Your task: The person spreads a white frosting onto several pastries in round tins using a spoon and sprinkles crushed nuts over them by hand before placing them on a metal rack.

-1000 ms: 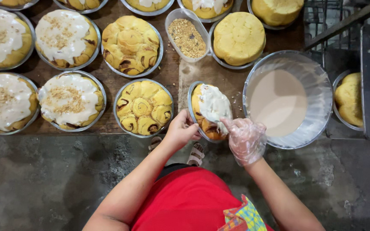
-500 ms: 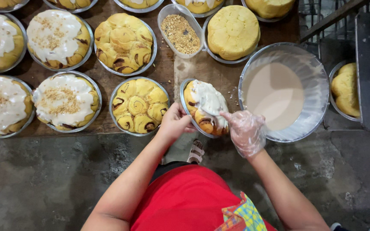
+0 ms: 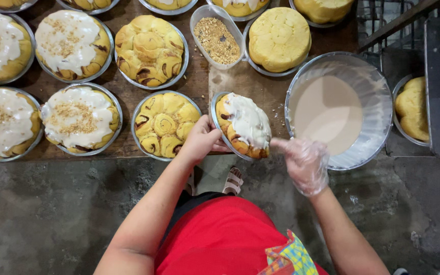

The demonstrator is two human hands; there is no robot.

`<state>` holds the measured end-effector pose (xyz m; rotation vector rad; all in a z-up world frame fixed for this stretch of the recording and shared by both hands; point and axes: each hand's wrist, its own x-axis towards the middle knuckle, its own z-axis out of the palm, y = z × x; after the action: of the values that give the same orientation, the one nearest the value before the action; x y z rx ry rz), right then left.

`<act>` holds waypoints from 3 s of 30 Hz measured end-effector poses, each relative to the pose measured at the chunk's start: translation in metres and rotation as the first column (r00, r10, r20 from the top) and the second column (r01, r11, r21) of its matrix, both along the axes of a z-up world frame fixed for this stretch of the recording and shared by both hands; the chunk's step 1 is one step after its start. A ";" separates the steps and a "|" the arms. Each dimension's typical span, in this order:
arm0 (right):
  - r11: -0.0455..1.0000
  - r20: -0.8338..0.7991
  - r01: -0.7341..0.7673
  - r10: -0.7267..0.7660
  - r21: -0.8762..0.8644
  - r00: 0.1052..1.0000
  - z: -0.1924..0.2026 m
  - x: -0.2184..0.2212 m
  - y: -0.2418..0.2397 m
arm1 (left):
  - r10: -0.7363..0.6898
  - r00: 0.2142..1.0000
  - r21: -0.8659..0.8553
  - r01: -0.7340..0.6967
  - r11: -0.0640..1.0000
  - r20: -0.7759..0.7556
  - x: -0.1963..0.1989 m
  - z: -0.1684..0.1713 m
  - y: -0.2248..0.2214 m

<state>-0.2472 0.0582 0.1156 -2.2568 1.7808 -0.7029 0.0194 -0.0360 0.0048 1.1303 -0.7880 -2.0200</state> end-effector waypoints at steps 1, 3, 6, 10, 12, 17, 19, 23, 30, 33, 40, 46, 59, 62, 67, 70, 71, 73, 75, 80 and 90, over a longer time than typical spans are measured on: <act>1.000 0.000 0.003 -0.003 0.004 1.000 0.002 0.001 -0.004 | -0.022 1.000 -0.010 0.022 1.000 0.014 -0.001 -0.001 0.001; 0.985 -0.100 -0.055 0.039 -0.163 0.994 0.000 0.007 -0.017 | -0.031 0.999 -0.062 0.030 0.998 -0.014 -0.002 -0.005 0.004; 0.967 -0.303 -0.166 0.101 -0.195 0.947 -0.009 0.015 -0.027 | -0.044 0.999 -0.186 0.041 0.982 -0.010 -0.001 -0.013 -0.001; 0.971 -0.330 -0.137 0.066 -0.197 0.942 -0.022 0.015 -0.004 | -0.025 0.998 0.011 0.025 1.000 0.054 0.006 -0.006 -0.010; 0.974 -0.300 -0.047 -0.023 -0.223 0.954 -0.028 0.017 0.012 | -0.017 0.998 0.044 0.014 0.999 0.062 0.004 -0.003 -0.010; 0.988 -0.301 0.073 -0.111 -0.135 0.947 -0.034 0.020 0.045 | -0.028 0.998 0.098 0.021 0.995 0.064 0.012 -0.019 -0.022; 0.986 -0.254 0.155 -0.167 -0.065 0.953 -0.039 0.004 0.049 | -0.147 0.981 0.106 0.134 0.985 0.129 0.019 -0.032 -0.033; 0.865 -0.295 0.499 -0.465 0.048 0.835 -0.040 -0.064 0.035 | -0.322 0.892 0.073 0.316 0.946 0.317 0.019 -0.053 -0.072; 0.702 -0.627 0.541 -0.173 0.462 0.759 -0.076 -0.125 0.009 | -0.017 0.498 -0.275 0.506 0.818 0.867 0.003 -0.001 -0.068; 0.639 -0.468 0.466 -0.183 0.612 0.865 -0.100 -0.157 0.013 | 0.120 0.446 -0.374 0.542 0.752 0.887 0.010 0.018 -0.034; 0.832 0.406 0.006 -0.276 0.555 0.871 -0.095 -0.140 0.019 | -0.084 0.358 -0.136 0.548 0.825 0.930 0.025 -0.040 0.030; 0.972 -0.006 0.120 -0.121 0.202 0.993 -0.038 0.008 -0.014 | -0.110 0.925 0.110 0.075 0.991 0.364 -0.002 -0.122 0.028; 0.992 -0.522 0.002 -0.067 -0.124 0.850 0.010 0.070 0.005 | -0.001 0.999 -0.064 0.003 0.998 0.035 -0.023 -0.061 0.050; 0.997 -0.440 -0.054 0.025 -0.052 0.897 0.017 0.057 -0.001 | 0.009 0.998 -0.113 -0.002 0.994 0.063 -0.026 -0.052 0.057; 0.993 -0.440 0.039 -0.085 -0.112 0.894 0.005 0.040 -0.019 | 0.010 1.000 -0.128 -0.009 0.992 0.013 -0.028 -0.054 0.061; 0.992 -0.399 0.018 -0.068 -0.128 0.914 -0.008 0.037 -0.011 | 0.023 1.000 -0.117 -0.023 0.993 0.002 -0.031 -0.058 0.061; 0.994 -0.362 -0.026 -0.015 -0.106 0.932 -0.013 0.037 -0.008 | 0.035 0.999 -0.119 -0.034 0.992 0.008 -0.031 -0.059 0.062; 0.998 -0.187 0.016 -0.026 -0.058 0.982 -0.018 0.021 -0.011 | 0.045 0.999 -0.118 -0.043 0.992 0.014 -0.029 -0.061 0.062; 0.999 -0.008 0.050 -0.050 -0.001 0.999 -0.025 0.016 -0.013 | 0.039 0.999 -0.128 -0.039 0.991 -0.007 -0.026 -0.064 0.060; 0.981 -0.463 0.176 -0.195 -0.084 0.864 -0.033 0.031 -0.004 | 0.058 0.995 -0.075 -0.065 0.995 -0.086 -0.025 -0.055 0.053; 0.982 -0.201 0.185 -0.174 0.041 0.964 -0.005 0.020 0.022 | 0.046 0.997 -0.043 -0.049 0.998 -0.066 -0.014 -0.013 0.047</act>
<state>-0.2273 0.0803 0.1101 -2.2126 2.0889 -0.4605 0.0057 0.0114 -0.0080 1.0442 -0.7622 -1.9797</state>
